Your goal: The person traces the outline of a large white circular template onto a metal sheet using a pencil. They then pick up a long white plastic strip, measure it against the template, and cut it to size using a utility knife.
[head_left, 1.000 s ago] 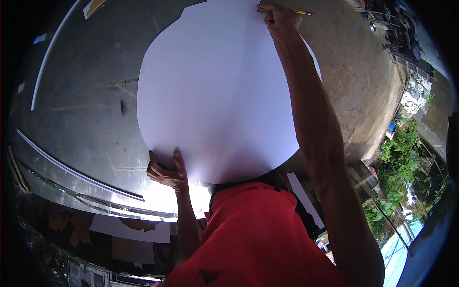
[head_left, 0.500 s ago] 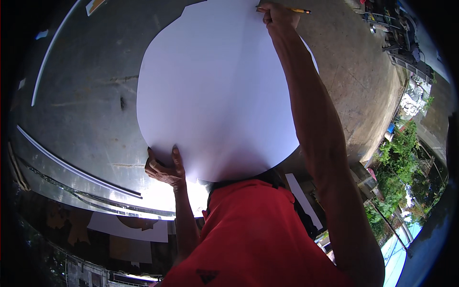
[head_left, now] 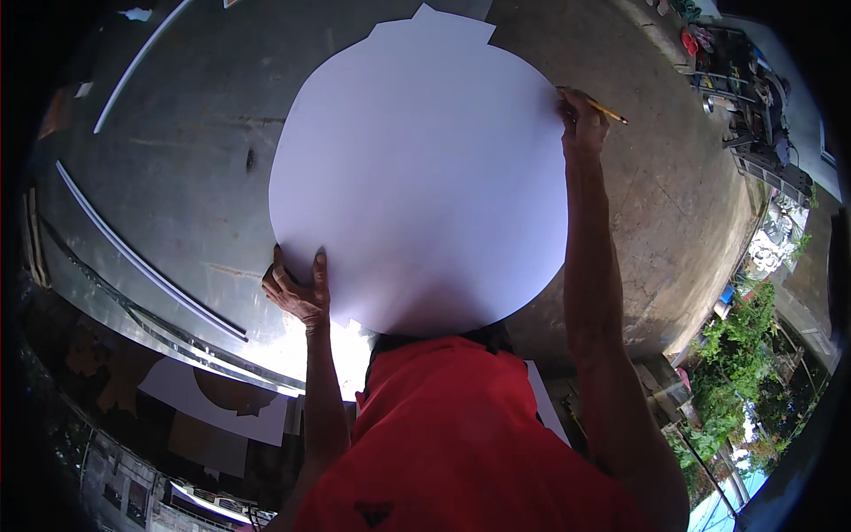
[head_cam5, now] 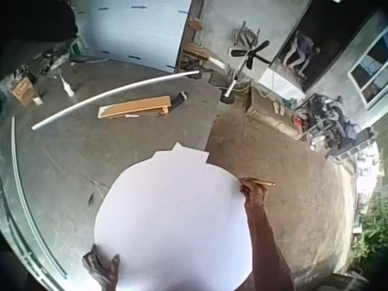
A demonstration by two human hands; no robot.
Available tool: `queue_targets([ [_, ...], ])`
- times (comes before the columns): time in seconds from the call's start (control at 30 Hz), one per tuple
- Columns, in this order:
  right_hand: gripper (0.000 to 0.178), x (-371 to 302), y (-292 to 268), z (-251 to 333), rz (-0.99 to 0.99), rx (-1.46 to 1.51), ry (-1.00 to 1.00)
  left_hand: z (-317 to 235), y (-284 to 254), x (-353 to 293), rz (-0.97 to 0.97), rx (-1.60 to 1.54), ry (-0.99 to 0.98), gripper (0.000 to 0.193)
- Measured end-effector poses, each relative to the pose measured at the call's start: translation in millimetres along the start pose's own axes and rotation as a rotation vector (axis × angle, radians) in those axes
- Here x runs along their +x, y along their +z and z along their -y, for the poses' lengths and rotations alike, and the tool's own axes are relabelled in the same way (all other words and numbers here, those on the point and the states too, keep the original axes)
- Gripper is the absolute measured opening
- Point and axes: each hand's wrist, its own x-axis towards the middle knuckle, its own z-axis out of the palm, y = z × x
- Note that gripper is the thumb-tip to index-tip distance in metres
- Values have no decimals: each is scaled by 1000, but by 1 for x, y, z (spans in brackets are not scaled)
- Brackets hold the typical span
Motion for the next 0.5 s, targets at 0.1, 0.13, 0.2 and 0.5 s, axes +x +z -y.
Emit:
queue_targets([
  [0.1, 12, 11, -19, 5, 102, 5, -7, -2, 0, 0, -25, -15, 4, 77],
  [0.13, 12, 11, -19, 7, 140, 21, 10, -1, 2, -1, -30, -18, 3, 78],
  [0.2, 11, 11, -14, 10, 237, -36, 33, 0, 3, -2, -31, -27, -3, 78],
  [0.5, 19, 55, 52, 6, 434, -254, -56, -12, 3, -15, 28, 116, -199, 80],
])
